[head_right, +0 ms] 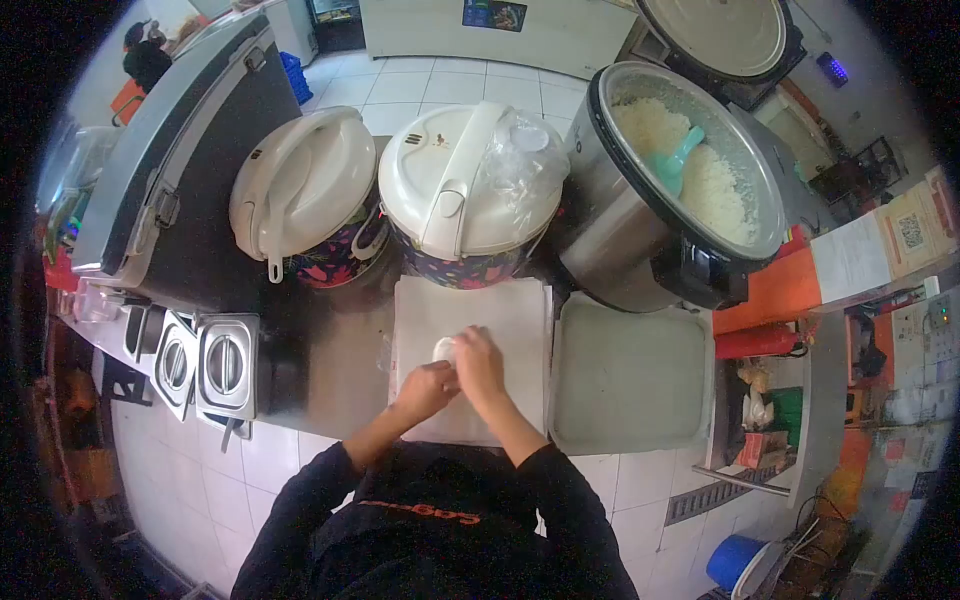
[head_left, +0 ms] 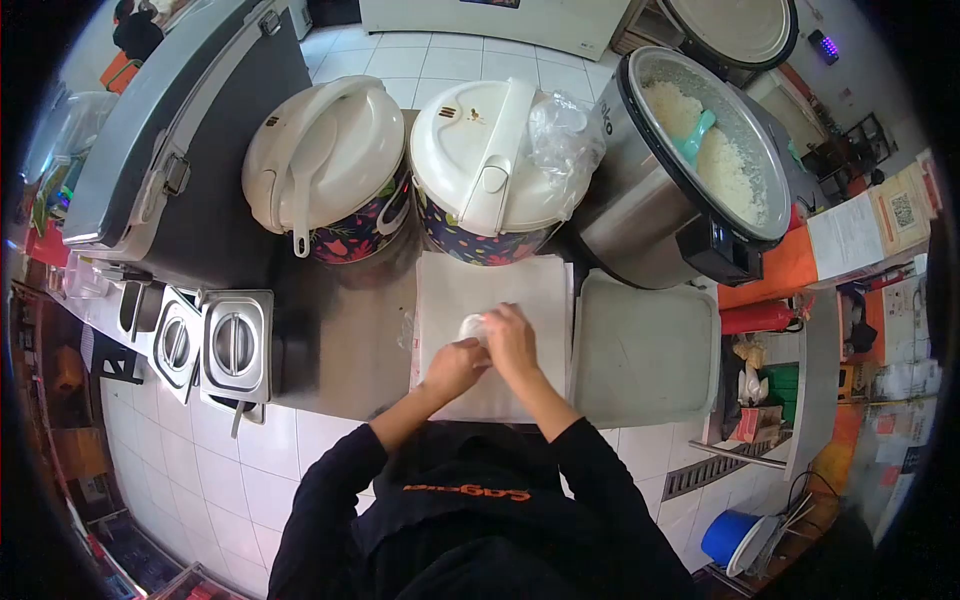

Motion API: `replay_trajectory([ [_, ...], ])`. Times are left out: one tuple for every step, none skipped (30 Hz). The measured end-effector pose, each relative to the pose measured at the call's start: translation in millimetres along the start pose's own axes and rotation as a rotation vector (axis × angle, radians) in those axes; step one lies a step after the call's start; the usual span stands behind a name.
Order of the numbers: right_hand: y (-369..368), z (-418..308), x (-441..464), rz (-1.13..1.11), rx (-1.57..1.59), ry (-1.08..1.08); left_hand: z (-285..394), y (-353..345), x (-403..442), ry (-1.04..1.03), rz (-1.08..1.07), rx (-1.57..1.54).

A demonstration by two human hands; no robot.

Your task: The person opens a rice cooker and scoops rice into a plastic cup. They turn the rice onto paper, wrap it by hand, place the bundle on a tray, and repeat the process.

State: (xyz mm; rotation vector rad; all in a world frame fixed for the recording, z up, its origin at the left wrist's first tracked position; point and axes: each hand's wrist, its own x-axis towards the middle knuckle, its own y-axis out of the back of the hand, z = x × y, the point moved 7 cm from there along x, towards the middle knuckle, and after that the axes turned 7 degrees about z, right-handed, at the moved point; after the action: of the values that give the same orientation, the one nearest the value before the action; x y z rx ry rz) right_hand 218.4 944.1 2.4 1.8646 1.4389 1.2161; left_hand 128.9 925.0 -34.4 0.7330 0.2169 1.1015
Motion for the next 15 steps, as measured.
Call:
replay_trajectory([
  [2.4,-13.8,-3.3,0.055,0.103,0.113,-2.2,4.4,4.7,-0.004,0.036,0.034],
  [-1.5,-13.8,-6.6,-0.018,0.172,0.069,-1.4,6.4,5.0,-0.036,0.041,0.125],
  [-1.5,-14.9,-8.3,-0.021,0.168,0.071,-4.4,8.7,7.4,-0.034,0.044,0.121],
  [-0.6,-15.1,-9.8,-0.011,0.189,0.068,-3.9,13.3,9.8,-0.093,0.056,0.152],
  [0.5,-15.2,-12.8,-0.003,0.210,0.063,-2.1,15.7,11.9,-0.150,0.068,0.182],
  [-2.6,-14.5,-18.0,-0.011,0.204,0.066,-4.6,17.1,16.6,-0.145,0.073,0.174],
  [-2.8,-15.3,-23.6,0.024,0.179,0.081,-2.7,31.5,23.2,-0.138,0.200,0.215],
  [-2.1,-14.4,-29.0,0.055,0.153,0.096,-1.0,42.0,25.0,-0.127,0.329,0.254],
  [-4.1,-11.8,-33.4,0.051,0.151,0.095,-0.6,39.6,25.5,-0.124,0.328,0.251],
  [-4.0,-11.4,-34.8,0.057,0.145,0.089,-12.9,36.9,27.2,0.052,0.315,0.072],
  [-3.8,-11.7,-36.3,0.063,0.140,0.082,-26.1,32.8,26.6,0.227,0.300,-0.106],
  [-4.5,-10.5,-40.0,0.065,0.141,0.082,-28.6,31.5,26.0,0.225,0.299,-0.104],
  [-3.7,-11.1,-42.1,0.083,0.148,0.114,-32.3,30.3,26.2,0.208,0.314,-0.168],
  [-3.6,-11.7,-43.4,0.098,0.155,0.148,-36.5,29.4,26.4,0.191,0.330,-0.231],
  [-5.4,-10.3,-43.9,0.099,0.157,0.153,-43.0,29.2,26.8,0.190,0.336,-0.230],
])
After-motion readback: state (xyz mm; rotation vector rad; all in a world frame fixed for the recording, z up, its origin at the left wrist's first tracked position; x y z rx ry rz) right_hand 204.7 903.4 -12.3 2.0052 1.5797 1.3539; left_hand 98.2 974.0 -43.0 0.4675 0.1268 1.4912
